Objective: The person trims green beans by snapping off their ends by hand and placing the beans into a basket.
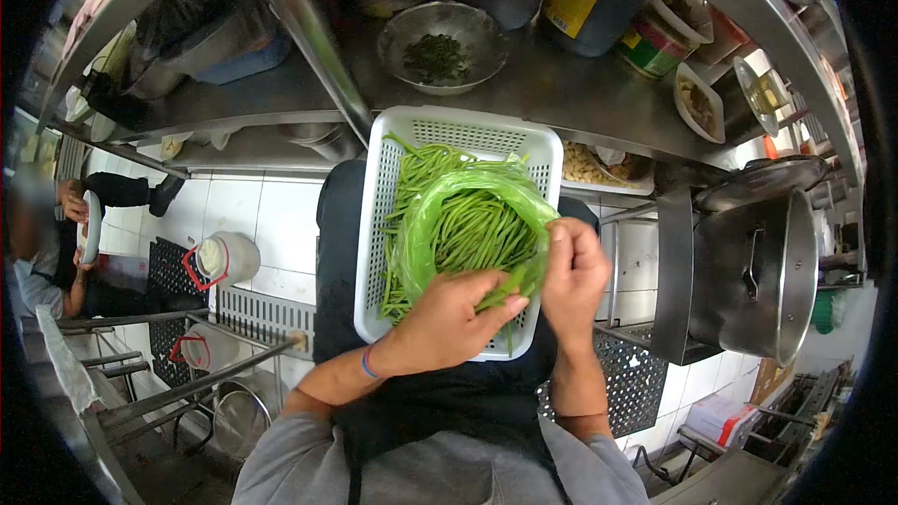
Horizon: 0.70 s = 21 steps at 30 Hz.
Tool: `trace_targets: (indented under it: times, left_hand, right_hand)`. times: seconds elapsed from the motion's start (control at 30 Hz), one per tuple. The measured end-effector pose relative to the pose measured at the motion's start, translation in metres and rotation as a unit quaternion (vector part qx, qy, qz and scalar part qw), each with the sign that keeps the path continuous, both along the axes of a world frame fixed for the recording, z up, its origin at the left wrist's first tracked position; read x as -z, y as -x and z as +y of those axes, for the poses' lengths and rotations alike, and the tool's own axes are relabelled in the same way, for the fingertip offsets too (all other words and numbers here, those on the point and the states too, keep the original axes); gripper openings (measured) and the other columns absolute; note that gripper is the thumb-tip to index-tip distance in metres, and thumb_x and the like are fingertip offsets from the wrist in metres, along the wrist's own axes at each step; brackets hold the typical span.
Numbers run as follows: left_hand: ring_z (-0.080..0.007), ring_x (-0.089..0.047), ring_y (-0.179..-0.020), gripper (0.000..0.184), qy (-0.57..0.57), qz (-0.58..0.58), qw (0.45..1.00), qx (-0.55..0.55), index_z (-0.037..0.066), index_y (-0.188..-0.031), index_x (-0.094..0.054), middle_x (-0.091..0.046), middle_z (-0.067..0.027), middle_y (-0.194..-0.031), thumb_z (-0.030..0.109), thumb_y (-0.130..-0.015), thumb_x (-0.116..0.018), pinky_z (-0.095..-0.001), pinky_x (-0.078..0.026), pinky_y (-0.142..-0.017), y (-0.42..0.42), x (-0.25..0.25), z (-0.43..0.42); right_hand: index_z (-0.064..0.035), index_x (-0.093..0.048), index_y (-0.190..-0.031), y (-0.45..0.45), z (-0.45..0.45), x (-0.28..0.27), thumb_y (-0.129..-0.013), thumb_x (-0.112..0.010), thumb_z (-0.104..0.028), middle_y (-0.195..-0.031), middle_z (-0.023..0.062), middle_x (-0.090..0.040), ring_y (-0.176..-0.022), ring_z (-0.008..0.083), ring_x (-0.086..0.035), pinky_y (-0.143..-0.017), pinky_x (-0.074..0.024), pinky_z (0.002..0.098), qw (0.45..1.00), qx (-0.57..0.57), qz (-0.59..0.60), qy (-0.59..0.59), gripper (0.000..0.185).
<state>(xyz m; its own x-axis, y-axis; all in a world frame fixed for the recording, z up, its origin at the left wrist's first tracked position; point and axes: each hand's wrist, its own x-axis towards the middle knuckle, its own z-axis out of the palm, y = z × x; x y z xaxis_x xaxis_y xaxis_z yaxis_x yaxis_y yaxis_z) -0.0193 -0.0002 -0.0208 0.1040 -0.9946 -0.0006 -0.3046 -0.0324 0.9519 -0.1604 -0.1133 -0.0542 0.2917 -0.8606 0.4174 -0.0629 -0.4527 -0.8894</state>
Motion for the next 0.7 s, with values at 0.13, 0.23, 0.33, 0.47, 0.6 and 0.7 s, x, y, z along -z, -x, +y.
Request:
trace_targets:
  times: [0.13, 0.23, 0.33, 0.47, 0.6, 0.7]
  left_hand:
    - [-0.0075, -0.041, -0.047, 0.018, -0.032, 0.396, 0.907, -0.143, 0.004, -0.100, -0.059, -0.051, 0.0023, -0.069, 0.022, -0.101, -0.058, -0.0244, -0.032, -0.042, -0.025, 0.003, 0.004]
    - [-0.0027, -0.030, -0.047, 0.018, 0.019, 0.465, 0.871, -0.157, 0.006, -0.103, -0.056, -0.041, 0.0045, -0.064, 0.023, -0.104, -0.054, -0.0199, -0.023, -0.043, -0.039, 0.001, 0.007]
    - [-0.0032, -0.029, -0.046, 0.020, 0.021, 0.459, 0.873, -0.165, 0.005, -0.100, -0.055, -0.042, 0.0044, -0.064, 0.025, -0.103, -0.055, -0.0212, -0.023, -0.041, -0.040, 0.000, 0.008]
    - [-0.0027, -0.030, -0.047, 0.020, 0.022, 0.441, 0.880, -0.177, 0.005, -0.100, -0.056, -0.042, 0.0051, -0.064, 0.024, -0.103, -0.056, -0.0205, -0.024, -0.042, -0.038, 0.001, 0.009]
    - [-0.0023, -0.031, -0.048, 0.019, 0.035, 0.424, 0.885, -0.188, 0.005, -0.100, -0.056, -0.042, 0.0055, -0.065, 0.023, -0.102, -0.057, -0.0201, -0.024, -0.042, -0.039, 0.002, 0.009]
    - [-0.0019, -0.032, -0.049, 0.019, 0.037, 0.419, 0.886, -0.196, 0.004, -0.101, -0.057, -0.045, 0.0050, -0.067, 0.023, -0.102, -0.059, -0.0198, -0.025, -0.043, -0.039, 0.002, 0.009]
  right_hand:
    - [-0.0024, -0.052, -0.083, 0.010, -0.004, 0.000, -0.095, -0.047, -0.017, -0.072, 0.0104, -0.057, -0.049, 0.0118, -0.040, -0.041, -0.0402, 0.0282, 0.793, -0.232, -0.359, -0.434, 0.019]
    - [0.0028, -0.054, -0.087, 0.007, 0.008, 0.005, -0.090, -0.045, -0.012, -0.080, 0.0155, -0.058, -0.050, 0.0150, -0.043, -0.039, -0.0423, 0.0300, 0.732, -0.303, -0.349, -0.500, 0.018]
    - [0.0053, -0.056, -0.089, 0.002, 0.019, 0.010, -0.089, -0.044, -0.010, -0.083, 0.0173, -0.058, -0.051, 0.0170, -0.044, -0.041, -0.0435, 0.0295, 0.740, -0.303, -0.303, -0.518, 0.020]
    - [0.0011, -0.060, -0.093, 0.002, 0.029, 0.020, -0.099, -0.050, -0.013, -0.073, 0.0070, -0.054, -0.053, 0.0096, -0.040, -0.044, -0.0374, 0.0243, 0.795, -0.293, -0.183, -0.499, 0.018]
    - [0.0030, -0.063, -0.100, 0.004, 0.033, 0.004, -0.103, -0.049, -0.020, -0.070, 0.0021, -0.049, -0.055, 0.0070, -0.037, -0.048, -0.0311, 0.0234, 0.812, -0.336, -0.049, -0.475, 0.026]
    - [0.0022, -0.064, -0.101, 0.001, 0.037, 0.000, -0.103, -0.052, -0.016, -0.067, -0.0026, -0.046, -0.055, 0.0050, -0.037, -0.049, -0.0307, 0.0229, 0.852, -0.327, -0.003, -0.409, 0.022]
